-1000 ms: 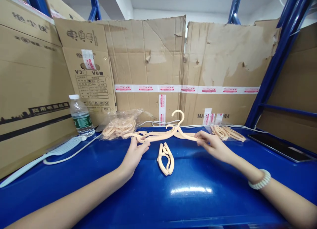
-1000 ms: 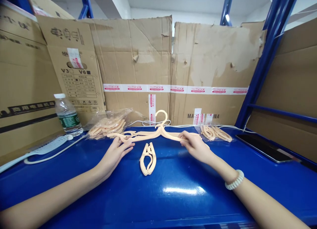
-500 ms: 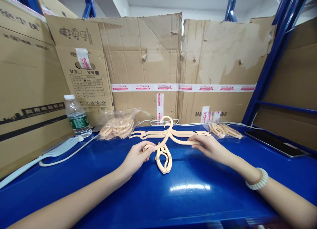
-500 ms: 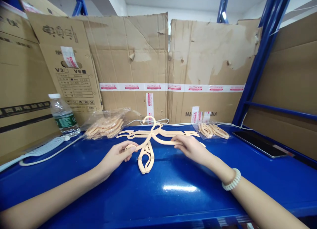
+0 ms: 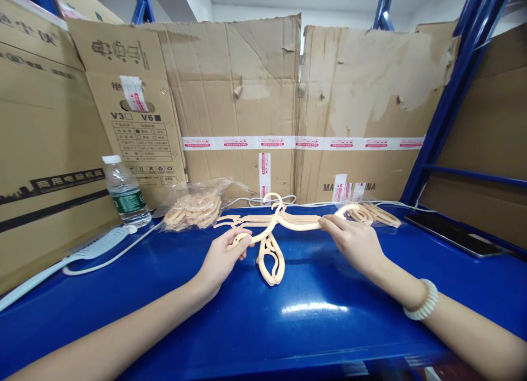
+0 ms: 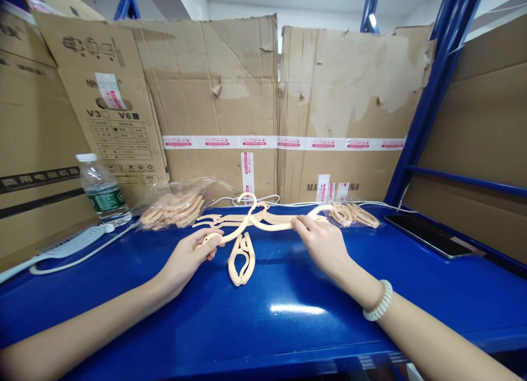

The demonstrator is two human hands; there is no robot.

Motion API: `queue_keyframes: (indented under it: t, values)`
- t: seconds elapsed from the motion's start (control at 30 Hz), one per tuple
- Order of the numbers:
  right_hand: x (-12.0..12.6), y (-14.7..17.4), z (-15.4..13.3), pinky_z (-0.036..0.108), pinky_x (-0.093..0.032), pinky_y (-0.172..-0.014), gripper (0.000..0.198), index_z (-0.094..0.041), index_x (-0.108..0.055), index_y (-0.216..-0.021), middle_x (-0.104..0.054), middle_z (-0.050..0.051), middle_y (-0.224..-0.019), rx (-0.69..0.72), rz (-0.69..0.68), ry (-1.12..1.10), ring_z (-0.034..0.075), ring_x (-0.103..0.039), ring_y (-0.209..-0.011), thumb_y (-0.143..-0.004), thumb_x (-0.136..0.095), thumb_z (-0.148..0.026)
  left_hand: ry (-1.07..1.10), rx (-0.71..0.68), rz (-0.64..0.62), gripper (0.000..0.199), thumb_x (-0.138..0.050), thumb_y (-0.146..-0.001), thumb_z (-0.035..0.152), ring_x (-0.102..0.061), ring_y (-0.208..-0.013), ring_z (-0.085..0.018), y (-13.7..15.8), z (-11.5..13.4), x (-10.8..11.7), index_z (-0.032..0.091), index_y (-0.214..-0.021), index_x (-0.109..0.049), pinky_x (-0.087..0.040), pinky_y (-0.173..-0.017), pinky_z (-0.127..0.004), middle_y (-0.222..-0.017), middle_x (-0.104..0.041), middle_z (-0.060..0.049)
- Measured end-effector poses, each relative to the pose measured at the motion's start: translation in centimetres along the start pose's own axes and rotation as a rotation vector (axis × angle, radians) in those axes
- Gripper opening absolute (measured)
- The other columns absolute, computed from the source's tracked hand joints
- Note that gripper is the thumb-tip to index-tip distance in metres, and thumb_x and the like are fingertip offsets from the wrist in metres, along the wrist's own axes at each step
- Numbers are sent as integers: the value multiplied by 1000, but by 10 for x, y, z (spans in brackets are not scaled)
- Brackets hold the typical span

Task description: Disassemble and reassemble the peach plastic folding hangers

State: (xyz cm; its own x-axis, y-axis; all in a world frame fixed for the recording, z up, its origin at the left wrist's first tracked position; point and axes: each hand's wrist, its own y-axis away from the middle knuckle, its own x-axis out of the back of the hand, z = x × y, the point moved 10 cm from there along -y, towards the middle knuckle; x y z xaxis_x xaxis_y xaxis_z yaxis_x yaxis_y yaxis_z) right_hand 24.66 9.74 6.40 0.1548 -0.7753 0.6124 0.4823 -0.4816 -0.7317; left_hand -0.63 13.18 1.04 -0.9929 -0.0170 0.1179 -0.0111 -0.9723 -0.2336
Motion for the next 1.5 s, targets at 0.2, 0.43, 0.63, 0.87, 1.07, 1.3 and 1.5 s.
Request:
queue_keyframes:
  t: [0.2, 0.43, 0.63, 0.87, 1.07, 1.3, 1.5]
  values:
    - [-4, -4, 15, 36, -53, -75, 25, -21, -64, -113, -57, 13, -127, -189, 37, -563, 24, -63, -100, -94, -48, -20, 21, 2, 1, 42, -71, -72, 45, -52, -59, -12, -1, -1, 0, 13, -98, -66, -44, -60, -26, -76, -69, -4]
    - [-39, 2, 29, 36, -58, -65, 36, -17, -64, -113, -69, 8, -85, -468, -95, -1149, 21, -66, -71, -83, -63, -37, 63, 16, -9, 37, -74, -71, 40, -58, -63, -13, 2, 1, -2, 14, -97, -67, -49, -66, -27, -76, -67, -2]
    - [-44, 3, 37, 34, -52, -69, 33, -17, -67, -104, -66, 4, -80, -595, -72, -1369, 16, -60, -69, -80, -69, -40, 151, 42, 37, 45, -80, -68, 38, -66, -73, -14, 2, -1, 3, 15, -103, -63, -54, -77, -29, -83, -66, 0]
    - [-45, 4, 16, 28, -50, -62, 37, -22, -54, -109, -61, -1, -78, -632, -60, -1580, 13, -57, -64, -82, -69, -42, 210, 78, -52, 52, -82, -66, 36, -71, -82, -19, 11, -1, -14, 18, -108, -57, -59, -72, -29, -89, -69, -2]
    - [-42, -1, -17, 24, -48, -56, 34, -22, -45, -83, -60, -4, -70, -529, -187, -1667, 11, -57, -58, -81, -73, -41, 146, 60, -226, 39, -82, -66, 37, -71, -71, -20, 24, 8, -41, 13, -92, -67, -60, -65, -30, -86, -71, -6]
    - [-35, 1, -54, 26, -51, -63, 26, -15, -64, -86, -63, 2, -78, -355, -440, -1712, 12, -59, -66, -82, -73, -39, 114, 11, -209, 35, -82, -65, 36, -69, -67, -18, 23, 10, -40, 14, -88, -66, -59, -63, -30, -79, -70, -3]
    - [-22, 1, -64, 27, -52, -76, 26, -21, -70, -112, -57, 6, -108, -175, -527, -1646, 14, -60, -88, -89, -66, -34, 102, -40, -170, 30, -80, -67, 34, -67, -63, -16, 22, 14, -34, 16, -80, -60, -58, -62, -28, -71, -68, -1]
